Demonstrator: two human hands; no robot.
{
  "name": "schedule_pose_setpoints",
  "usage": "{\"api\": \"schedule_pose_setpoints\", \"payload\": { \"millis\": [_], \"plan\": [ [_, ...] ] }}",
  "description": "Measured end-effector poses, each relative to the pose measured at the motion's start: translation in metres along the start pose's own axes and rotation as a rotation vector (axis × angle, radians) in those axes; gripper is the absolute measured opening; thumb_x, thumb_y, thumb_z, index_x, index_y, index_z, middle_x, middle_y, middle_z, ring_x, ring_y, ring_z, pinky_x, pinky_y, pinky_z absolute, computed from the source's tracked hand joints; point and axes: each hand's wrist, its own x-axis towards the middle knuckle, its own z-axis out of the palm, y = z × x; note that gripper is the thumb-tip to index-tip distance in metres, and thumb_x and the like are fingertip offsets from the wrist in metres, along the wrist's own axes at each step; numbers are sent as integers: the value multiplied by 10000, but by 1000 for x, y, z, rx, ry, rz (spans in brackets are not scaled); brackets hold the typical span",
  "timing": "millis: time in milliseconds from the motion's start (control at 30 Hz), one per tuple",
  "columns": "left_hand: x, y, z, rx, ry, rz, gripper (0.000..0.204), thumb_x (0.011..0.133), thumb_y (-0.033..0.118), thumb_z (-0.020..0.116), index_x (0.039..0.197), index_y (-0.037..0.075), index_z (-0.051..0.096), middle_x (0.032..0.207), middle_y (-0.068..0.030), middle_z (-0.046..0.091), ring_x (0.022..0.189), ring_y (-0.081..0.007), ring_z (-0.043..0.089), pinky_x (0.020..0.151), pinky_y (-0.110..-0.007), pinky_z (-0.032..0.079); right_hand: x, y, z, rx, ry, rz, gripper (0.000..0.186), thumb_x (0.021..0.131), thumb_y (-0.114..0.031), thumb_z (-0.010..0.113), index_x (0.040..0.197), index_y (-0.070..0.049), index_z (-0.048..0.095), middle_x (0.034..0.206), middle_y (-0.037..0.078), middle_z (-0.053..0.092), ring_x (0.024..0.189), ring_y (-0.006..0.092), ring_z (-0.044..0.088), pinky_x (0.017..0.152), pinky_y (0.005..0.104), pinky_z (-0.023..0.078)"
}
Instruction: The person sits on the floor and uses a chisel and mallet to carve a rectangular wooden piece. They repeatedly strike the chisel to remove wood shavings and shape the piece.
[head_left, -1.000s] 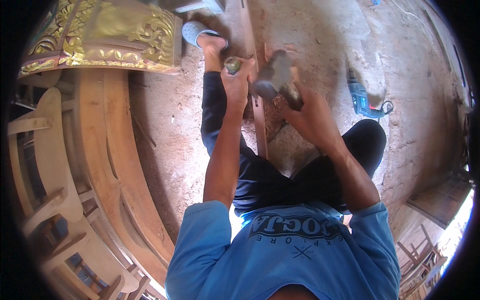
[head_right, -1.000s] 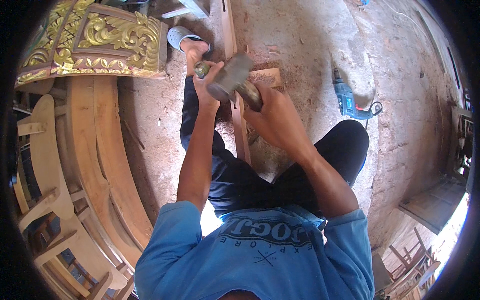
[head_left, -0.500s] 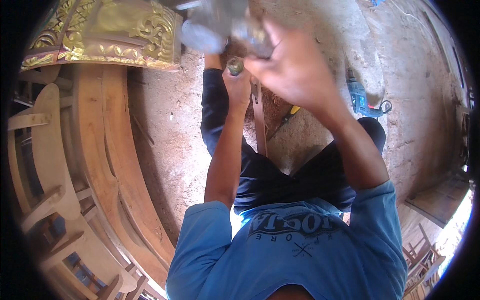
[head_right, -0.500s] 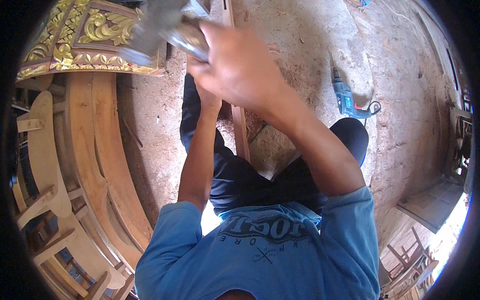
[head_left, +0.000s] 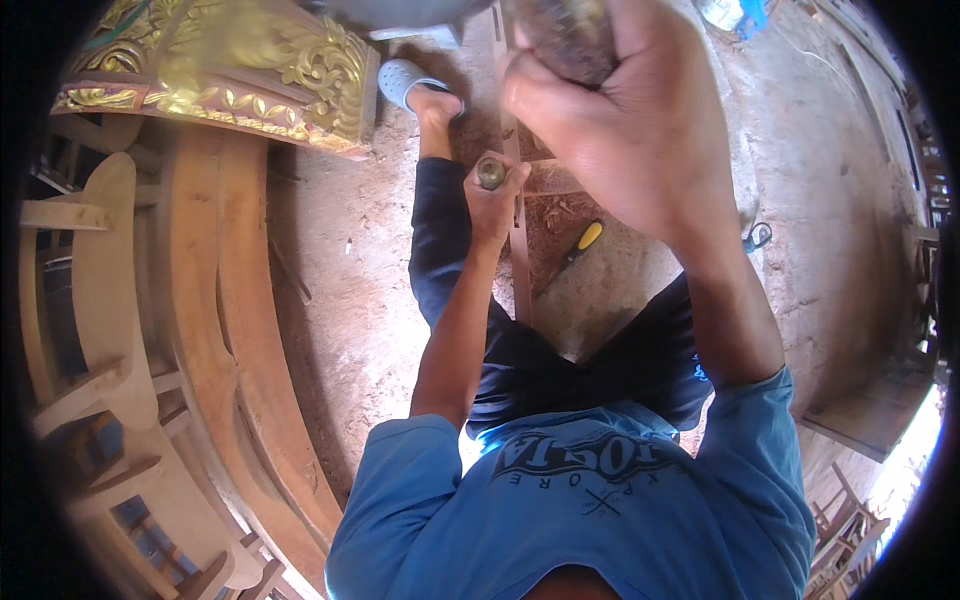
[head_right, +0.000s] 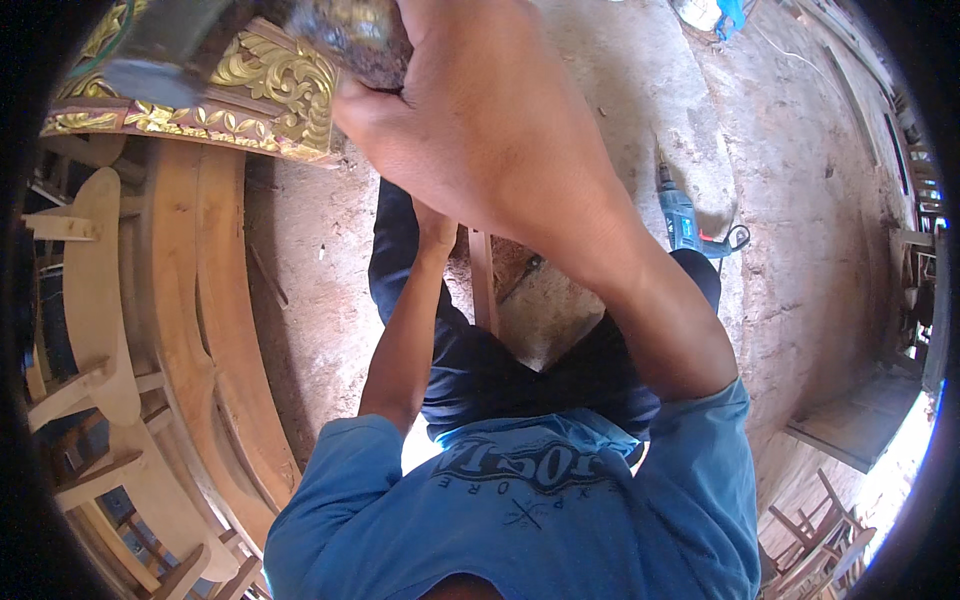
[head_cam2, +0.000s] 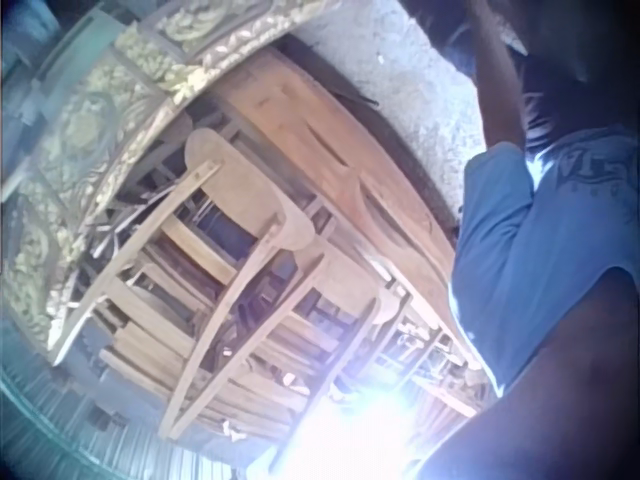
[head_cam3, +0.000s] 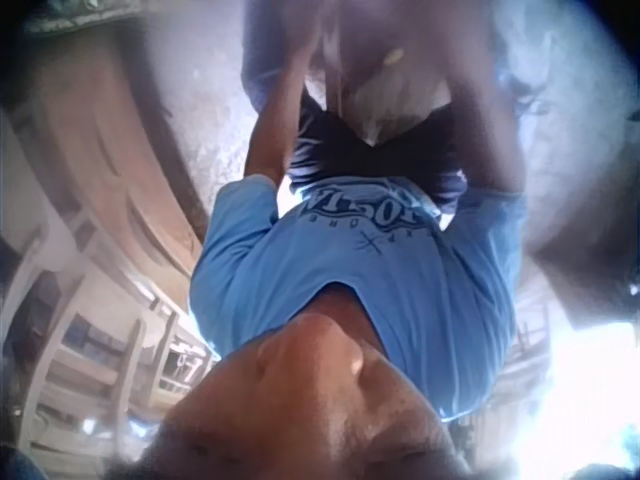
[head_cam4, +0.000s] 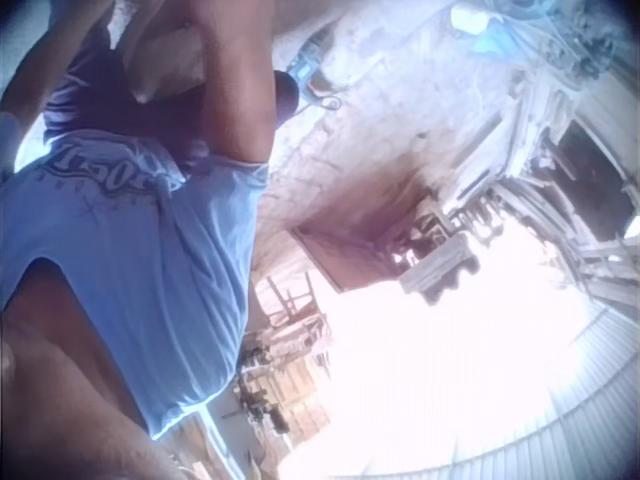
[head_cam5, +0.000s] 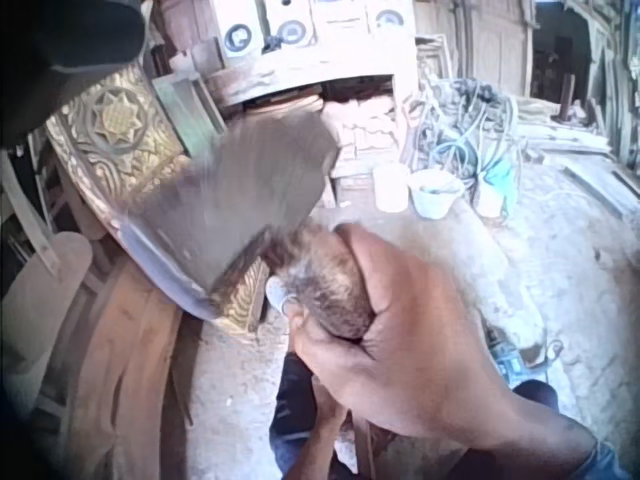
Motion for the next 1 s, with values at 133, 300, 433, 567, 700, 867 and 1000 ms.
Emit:
{"api": "schedule_pose_setpoints", "payload": {
  "millis": [133,300,433,567,700,867,1000],
  "plan": [
    [-2,-8,1,-158,-6,-105,151,843,10,743,889,73,614,707,30,595,602,-41,542,545,-225,435,-38,35,36,-172,-320,344,367,812,-255,730,1059,-13,607,744,205,693,682,405,702,597,445,551],
    [4,-18,-5,33,-100,51,294,865,44,716,1146,25,632,1067,-42,664,938,-150,635,810,-322,527,-101,87,55,-351,-531,424,324,805,-209,717,1032,3,625,864,258,702,860,423,701,757,496,543],
    [67,-28,-2,-121,-84,-262,163,836,159,770,918,53,677,814,-37,656,719,-145,636,633,-309,523,-125,78,33,-21,-422,733,319,809,-178,701,1054,13,626,870,284,680,882,461,673,782,496,529],
    [133,-48,19,-36,-76,-597,245,809,174,785,647,93,620,534,4,533,415,-95,461,415,-279,369,-139,69,5,-14,-395,888,340,802,-146,685,1095,16,630,873,289,670,901,462,670,772,489,519],
    [109,-50,25,122,-103,-434,176,847,151,763,771,77,623,596,14,511,480,-89,476,456,-266,393,-154,75,-13,-56,-359,917,317,800,-135,682,1070,19,623,819,244,641,804,384,638,727,446,501],
    [43,-20,11,19,57,-256,170,844,51,776,780,76,620,652,36,567,536,-50,512,490,-229,388,-157,82,-16,-14,-370,992,239,805,-89,663,1008,28,612,748,155,603,703,203,578,680,387,481],
    [24,-4,6,-84,37,-186,184,852,16,751,807,70,581,643,29,537,526,-65,489,501,-241,380,-154,74,-11,10,-382,955,434,795,-141,696,1197,7,628,862,271,672,837,436,680,759,470,516]
  ]
}}
